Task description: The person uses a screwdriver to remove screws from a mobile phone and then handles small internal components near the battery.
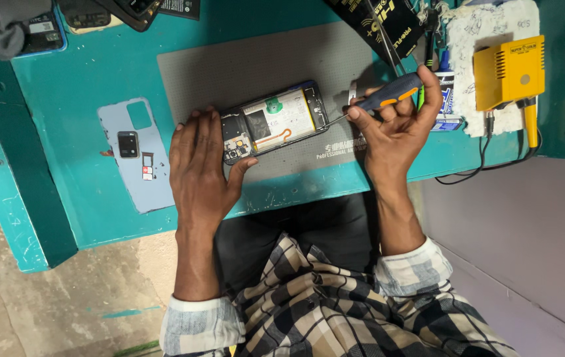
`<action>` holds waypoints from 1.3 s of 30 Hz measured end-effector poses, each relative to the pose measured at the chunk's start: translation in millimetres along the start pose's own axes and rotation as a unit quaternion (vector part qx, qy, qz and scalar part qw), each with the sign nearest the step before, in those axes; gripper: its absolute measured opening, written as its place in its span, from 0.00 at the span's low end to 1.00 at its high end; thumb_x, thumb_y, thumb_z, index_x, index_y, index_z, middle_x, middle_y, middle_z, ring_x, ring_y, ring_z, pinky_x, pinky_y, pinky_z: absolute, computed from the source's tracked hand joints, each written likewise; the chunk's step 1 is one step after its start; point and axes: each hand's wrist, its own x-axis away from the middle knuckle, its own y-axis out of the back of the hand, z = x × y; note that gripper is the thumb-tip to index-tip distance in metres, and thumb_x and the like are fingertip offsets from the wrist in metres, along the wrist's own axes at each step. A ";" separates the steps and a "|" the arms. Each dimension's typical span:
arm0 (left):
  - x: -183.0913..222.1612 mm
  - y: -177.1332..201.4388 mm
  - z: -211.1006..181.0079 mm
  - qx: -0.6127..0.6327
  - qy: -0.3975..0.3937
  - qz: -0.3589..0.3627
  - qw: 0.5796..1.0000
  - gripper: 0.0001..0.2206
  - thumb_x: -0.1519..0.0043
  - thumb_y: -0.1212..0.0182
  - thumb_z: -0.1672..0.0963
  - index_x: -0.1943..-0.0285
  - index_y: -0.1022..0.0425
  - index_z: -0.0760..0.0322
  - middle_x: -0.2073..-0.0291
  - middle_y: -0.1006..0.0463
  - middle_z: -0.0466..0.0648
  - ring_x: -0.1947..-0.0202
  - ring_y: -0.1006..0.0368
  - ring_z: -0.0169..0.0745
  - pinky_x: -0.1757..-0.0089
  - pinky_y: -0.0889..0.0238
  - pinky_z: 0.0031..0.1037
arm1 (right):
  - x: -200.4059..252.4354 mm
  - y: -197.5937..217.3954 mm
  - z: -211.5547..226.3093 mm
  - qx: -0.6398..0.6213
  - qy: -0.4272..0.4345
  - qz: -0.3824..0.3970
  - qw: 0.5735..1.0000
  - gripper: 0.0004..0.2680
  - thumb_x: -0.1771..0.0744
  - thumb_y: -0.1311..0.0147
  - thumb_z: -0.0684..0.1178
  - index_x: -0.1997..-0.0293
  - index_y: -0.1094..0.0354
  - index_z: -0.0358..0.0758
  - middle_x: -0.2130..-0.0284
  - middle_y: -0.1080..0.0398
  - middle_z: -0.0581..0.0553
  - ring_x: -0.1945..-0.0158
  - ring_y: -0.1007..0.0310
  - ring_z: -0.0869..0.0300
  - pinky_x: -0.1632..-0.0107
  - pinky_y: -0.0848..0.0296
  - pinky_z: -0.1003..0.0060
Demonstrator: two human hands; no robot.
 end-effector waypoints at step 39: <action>-1.1 1.3 -2.3 -0.004 0.003 -0.001 1.000 0.38 0.37 0.35 0.43 0.28 0.34 0.75 0.34 0.27 0.62 0.29 0.39 0.60 0.31 0.49 0.49 | -11.1 -5.9 17.3 -0.004 -0.082 -0.018 0.996 0.33 0.32 0.37 0.26 0.21 0.56 0.43 0.58 0.26 0.40 0.55 0.21 0.59 0.54 0.15 0.63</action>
